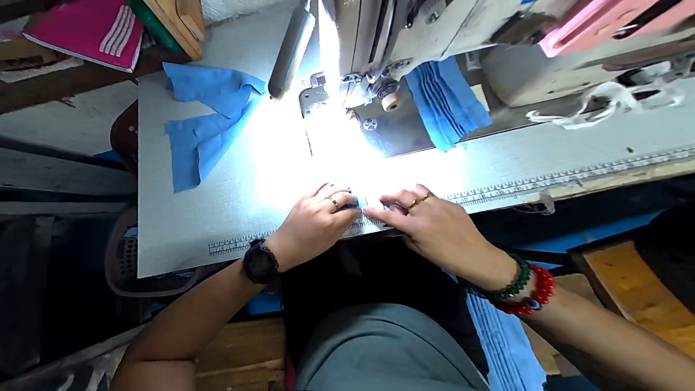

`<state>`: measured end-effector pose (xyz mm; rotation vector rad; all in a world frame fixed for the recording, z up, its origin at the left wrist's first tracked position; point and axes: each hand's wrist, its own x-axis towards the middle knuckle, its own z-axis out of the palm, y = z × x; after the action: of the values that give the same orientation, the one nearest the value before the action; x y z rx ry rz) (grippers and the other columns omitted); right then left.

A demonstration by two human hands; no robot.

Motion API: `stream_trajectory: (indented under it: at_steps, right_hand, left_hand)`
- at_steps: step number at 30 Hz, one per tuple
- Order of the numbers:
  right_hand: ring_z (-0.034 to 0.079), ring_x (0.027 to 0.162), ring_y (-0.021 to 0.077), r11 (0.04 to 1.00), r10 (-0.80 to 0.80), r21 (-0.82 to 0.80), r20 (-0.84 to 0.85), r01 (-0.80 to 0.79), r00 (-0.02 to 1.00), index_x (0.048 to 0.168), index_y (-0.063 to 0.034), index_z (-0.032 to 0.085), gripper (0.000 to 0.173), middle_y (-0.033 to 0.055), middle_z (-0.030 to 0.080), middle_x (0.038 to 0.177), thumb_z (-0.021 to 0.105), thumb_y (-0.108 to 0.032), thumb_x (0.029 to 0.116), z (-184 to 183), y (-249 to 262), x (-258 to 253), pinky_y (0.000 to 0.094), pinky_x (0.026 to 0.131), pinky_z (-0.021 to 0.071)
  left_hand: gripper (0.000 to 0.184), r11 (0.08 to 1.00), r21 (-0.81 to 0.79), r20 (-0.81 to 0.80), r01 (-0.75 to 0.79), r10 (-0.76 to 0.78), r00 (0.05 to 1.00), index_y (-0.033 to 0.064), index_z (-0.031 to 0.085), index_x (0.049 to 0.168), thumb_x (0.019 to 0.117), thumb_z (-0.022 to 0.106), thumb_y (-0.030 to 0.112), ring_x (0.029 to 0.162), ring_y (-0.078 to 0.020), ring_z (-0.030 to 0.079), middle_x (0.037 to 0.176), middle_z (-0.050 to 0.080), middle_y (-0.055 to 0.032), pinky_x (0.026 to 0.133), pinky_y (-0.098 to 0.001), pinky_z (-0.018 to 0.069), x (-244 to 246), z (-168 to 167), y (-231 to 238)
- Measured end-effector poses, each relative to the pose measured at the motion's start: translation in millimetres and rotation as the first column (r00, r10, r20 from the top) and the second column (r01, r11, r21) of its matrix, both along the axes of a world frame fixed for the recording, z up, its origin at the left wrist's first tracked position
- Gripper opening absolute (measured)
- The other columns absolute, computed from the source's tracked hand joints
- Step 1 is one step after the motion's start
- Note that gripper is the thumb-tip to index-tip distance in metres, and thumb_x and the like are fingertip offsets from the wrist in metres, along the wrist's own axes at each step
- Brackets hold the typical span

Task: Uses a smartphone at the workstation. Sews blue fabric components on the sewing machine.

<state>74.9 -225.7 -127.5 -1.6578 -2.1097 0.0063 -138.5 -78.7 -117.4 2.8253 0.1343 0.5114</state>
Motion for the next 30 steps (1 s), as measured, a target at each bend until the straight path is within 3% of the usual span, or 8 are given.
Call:
stream_trajectory:
  at_steps: [5, 11, 14, 17, 20, 25, 28, 30]
  right_hand:
    - [0.066, 0.098, 0.0373, 1.0, -0.016, -0.001, 0.043, 0.016, 0.999, 0.125, -0.0231, 0.074, 0.039, 0.0147, 0.068, 0.111, 0.06, -0.006, 0.0928, 8, 31, 9, 0.046, 0.062, 0.0523]
    - [0.065, 0.094, 0.0368, 0.997, -0.072, -0.027, 0.135, 0.077, 0.988, 0.116, -0.0165, 0.075, 0.032, 0.0138, 0.068, 0.104, 0.062, -0.001, 0.0915, 11, 63, 18, 0.0459, 0.059, 0.0493]
    - [0.064, 0.102, 0.038, 0.993, -0.094, -0.048, 0.173, 0.104, 0.981, 0.112, -0.0089, 0.074, 0.027, 0.0158, 0.066, 0.114, 0.06, 0.002, 0.0925, 11, 79, 22, 0.0484, 0.066, 0.0524]
    - [0.065, 0.106, 0.0407, 0.991, -0.114, -0.054, 0.132, 0.122, 0.985, 0.105, -0.0045, 0.073, 0.019, 0.0185, 0.065, 0.115, 0.062, 0.004, 0.0906, 11, 91, 26, 0.0526, 0.075, 0.0559]
    - [0.066, 0.107, 0.0414, 0.984, -0.155, -0.078, 0.09, 0.163, 0.984, 0.108, -0.0023, 0.072, 0.02, 0.02, 0.065, 0.121, 0.065, 0.003, 0.09, 17, 95, 25, 0.0546, 0.078, 0.0562]
    - [0.067, 0.096, 0.0371, 0.969, -0.227, -0.079, 0.08, 0.233, 0.971, 0.104, -0.0055, 0.072, 0.015, 0.0166, 0.065, 0.118, 0.066, 0.0, 0.0905, 18, 76, 18, 0.0514, 0.068, 0.0557]
    - [0.068, 0.087, 0.034, 0.955, -0.262, -0.141, 0.02, 0.262, 0.965, 0.105, -0.0086, 0.073, 0.021, 0.0162, 0.063, 0.117, 0.071, -0.001, 0.0856, 22, 47, 18, 0.0505, 0.064, 0.0571]
    - [0.069, 0.082, 0.0314, 0.941, -0.283, -0.213, -0.075, 0.262, 0.956, 0.104, -0.0056, 0.072, 0.012, 0.0159, 0.065, 0.107, 0.067, -0.009, 0.0935, 27, 29, 16, 0.049, 0.065, 0.0585]
  left_hand:
    - [0.021, 1.0, -0.002, -0.005, 0.002, -0.002, 1.0, 0.0099, 0.079, 0.106, 0.1005, 0.059, 0.016, 0.119, -0.0243, 0.065, 0.116, 0.073, -0.0075, 0.112, -0.0476, 0.0435, 14, 5, 32]
    - [0.021, 0.998, -0.055, -0.026, -0.029, 0.028, 0.999, 0.007, 0.077, 0.109, 0.1011, 0.058, 0.013, 0.118, -0.023, 0.064, 0.118, 0.071, -0.0088, 0.116, -0.048, 0.0383, 28, 6, 64]
    - [0.021, 0.998, -0.053, 0.041, -0.027, 0.029, 0.999, 0.0046, 0.078, 0.106, 0.1007, 0.058, 0.011, 0.117, -0.0268, 0.065, 0.118, 0.072, -0.0131, 0.107, -0.0439, 0.0477, 34, 3, 82]
    - [0.02, 0.998, -0.012, 0.039, -0.06, 0.061, 0.997, 0.0052, 0.077, 0.104, 0.1001, 0.06, 0.012, 0.115, -0.0264, 0.066, 0.117, 0.071, -0.0126, 0.103, -0.0417, 0.0508, 42, 4, 99]
    - [0.019, 0.996, -0.005, 0.024, -0.086, 0.086, 0.996, 0.0071, 0.078, 0.105, 0.1001, 0.06, 0.015, 0.119, -0.0253, 0.064, 0.119, 0.071, -0.0101, 0.109, -0.0439, 0.0459, 50, 3, 117]
    - [0.023, 0.99, 0.054, 0.037, -0.127, 0.125, 0.991, 0.0105, 0.078, 0.108, 0.1015, 0.058, 0.02, 0.122, -0.0267, 0.063, 0.115, 0.072, -0.01, 0.119, -0.0507, 0.0324, 60, 4, 141]
    - [0.026, 0.956, -0.089, 0.011, -0.28, 0.282, 0.959, 0.0073, 0.079, 0.103, 0.0995, 0.061, 0.027, 0.12, -0.0267, 0.062, 0.116, 0.072, -0.0116, 0.113, -0.046, 0.0383, 69, 16, 153]
    - [0.035, 0.84, -0.182, 0.003, -0.512, 0.521, 0.854, 0.0006, 0.074, 0.11, 0.0976, 0.064, 0.031, 0.116, -0.0296, 0.065, 0.116, 0.071, -0.0177, 0.105, -0.0478, 0.0485, 81, 24, 165]
